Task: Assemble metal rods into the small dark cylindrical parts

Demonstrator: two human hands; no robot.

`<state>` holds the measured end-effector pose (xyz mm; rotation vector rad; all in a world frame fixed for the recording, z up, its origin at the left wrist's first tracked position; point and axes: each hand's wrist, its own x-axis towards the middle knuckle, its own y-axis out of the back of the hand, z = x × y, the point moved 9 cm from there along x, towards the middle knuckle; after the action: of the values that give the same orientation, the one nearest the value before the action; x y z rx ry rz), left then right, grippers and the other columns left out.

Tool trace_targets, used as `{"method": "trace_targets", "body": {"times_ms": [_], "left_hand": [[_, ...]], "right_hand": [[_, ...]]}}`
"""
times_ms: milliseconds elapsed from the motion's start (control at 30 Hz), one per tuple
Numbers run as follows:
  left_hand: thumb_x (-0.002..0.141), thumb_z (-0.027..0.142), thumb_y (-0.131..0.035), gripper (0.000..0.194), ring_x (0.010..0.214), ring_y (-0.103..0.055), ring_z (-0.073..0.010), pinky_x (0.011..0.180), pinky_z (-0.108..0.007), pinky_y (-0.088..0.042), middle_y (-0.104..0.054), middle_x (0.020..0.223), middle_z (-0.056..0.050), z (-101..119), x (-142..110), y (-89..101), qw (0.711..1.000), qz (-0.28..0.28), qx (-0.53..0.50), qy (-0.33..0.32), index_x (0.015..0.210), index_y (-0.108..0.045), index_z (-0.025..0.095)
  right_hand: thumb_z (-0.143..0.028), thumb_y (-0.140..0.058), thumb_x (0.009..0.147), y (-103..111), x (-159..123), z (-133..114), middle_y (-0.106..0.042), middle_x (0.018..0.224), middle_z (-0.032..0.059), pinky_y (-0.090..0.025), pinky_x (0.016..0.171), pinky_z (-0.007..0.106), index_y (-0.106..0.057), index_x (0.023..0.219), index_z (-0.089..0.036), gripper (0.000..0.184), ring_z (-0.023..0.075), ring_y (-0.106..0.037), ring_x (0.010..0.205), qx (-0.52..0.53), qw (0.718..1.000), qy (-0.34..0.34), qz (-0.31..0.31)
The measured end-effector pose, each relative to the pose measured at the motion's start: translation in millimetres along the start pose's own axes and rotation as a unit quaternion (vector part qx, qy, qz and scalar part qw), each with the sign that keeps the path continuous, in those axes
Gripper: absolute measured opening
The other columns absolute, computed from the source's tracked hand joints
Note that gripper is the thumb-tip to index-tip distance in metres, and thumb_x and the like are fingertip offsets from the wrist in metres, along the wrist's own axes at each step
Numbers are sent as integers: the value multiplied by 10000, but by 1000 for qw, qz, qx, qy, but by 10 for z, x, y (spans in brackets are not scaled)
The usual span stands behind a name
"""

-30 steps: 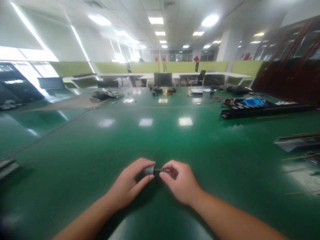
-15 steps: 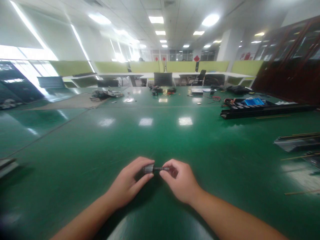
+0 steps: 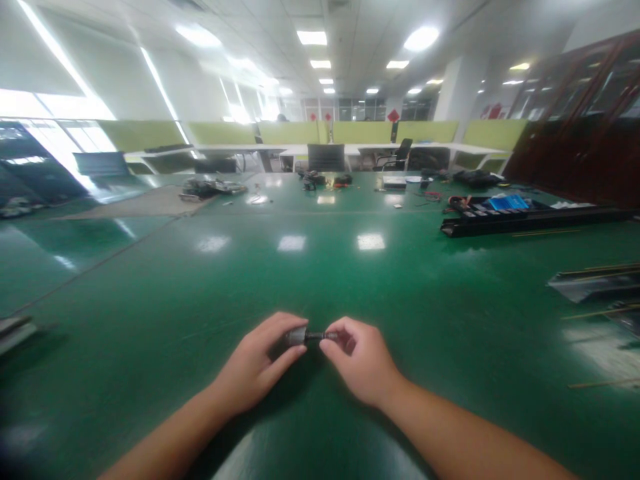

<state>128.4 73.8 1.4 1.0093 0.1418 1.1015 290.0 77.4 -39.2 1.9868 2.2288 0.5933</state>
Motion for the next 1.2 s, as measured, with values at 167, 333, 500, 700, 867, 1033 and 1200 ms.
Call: {"method": "trace_targets", "body": {"times_ms": [167,333,500,700,867,1033,1200], "left_hand": [[925,289,-600,265,1036,-611,-188,928,-332,-504,-656,1120,-50,7,5,14,1000,2,6,0,1184,-606,238],[930,293,-594,261,1029,-613,-189,922,-338,-509,-655,1110,-56,2,0,26,1000,3,5,-1,1184,-605,231],[934,299,-587,269,1036,-614,-199,932,-353,-514,-654,1118,-73,7,-4,33,1000,7,6,-2,1191,-610,222],[936,302,-581,267,1048,-612,-205,933,-361,-518,-650,1131,-75,-6,-9,37,1000,7,12,0,1191,-611,226],[934,293,-582,270,1042,-616,-199,929,-350,-520,-654,1128,-70,5,-3,48,1000,11,17,-3,1194,-609,227],[932,298,-586,268,1042,-618,-199,938,-351,-518,-654,1127,-71,8,0,50,1000,13,18,-4,1189,-611,224],[933,290,-588,268,1056,-610,-193,938,-339,-515,-650,1133,-62,-6,-5,50,1000,13,17,-3,1195,-608,236]], "right_hand": [[-292,-653,846,1,-15,-8,-682,761,15,-448,604,243,-706,896,-180,134,146,-579,649,0,1000,1,1],[-293,-659,843,5,-18,1,-673,743,11,-444,599,243,-707,899,-177,138,142,-571,633,-3,1000,-4,1],[-293,-656,845,8,-11,-2,-672,745,13,-444,603,246,-705,893,-175,136,146,-571,640,-3,1000,-5,1],[-291,-650,849,27,-18,-6,-671,744,14,-439,597,248,-702,885,-181,127,148,-571,639,-9,1000,-8,7],[-293,-651,847,33,-18,0,-666,741,11,-436,594,248,-703,895,-180,133,145,-567,632,-9,1000,-9,8],[-299,-642,853,29,-18,4,-647,718,3,-428,590,248,-690,881,-175,136,140,-557,621,2,1000,-14,7],[-284,-640,853,36,-15,-1,-648,728,3,-432,608,249,-690,884,-174,125,139,-565,634,3,1000,-8,6]]}}
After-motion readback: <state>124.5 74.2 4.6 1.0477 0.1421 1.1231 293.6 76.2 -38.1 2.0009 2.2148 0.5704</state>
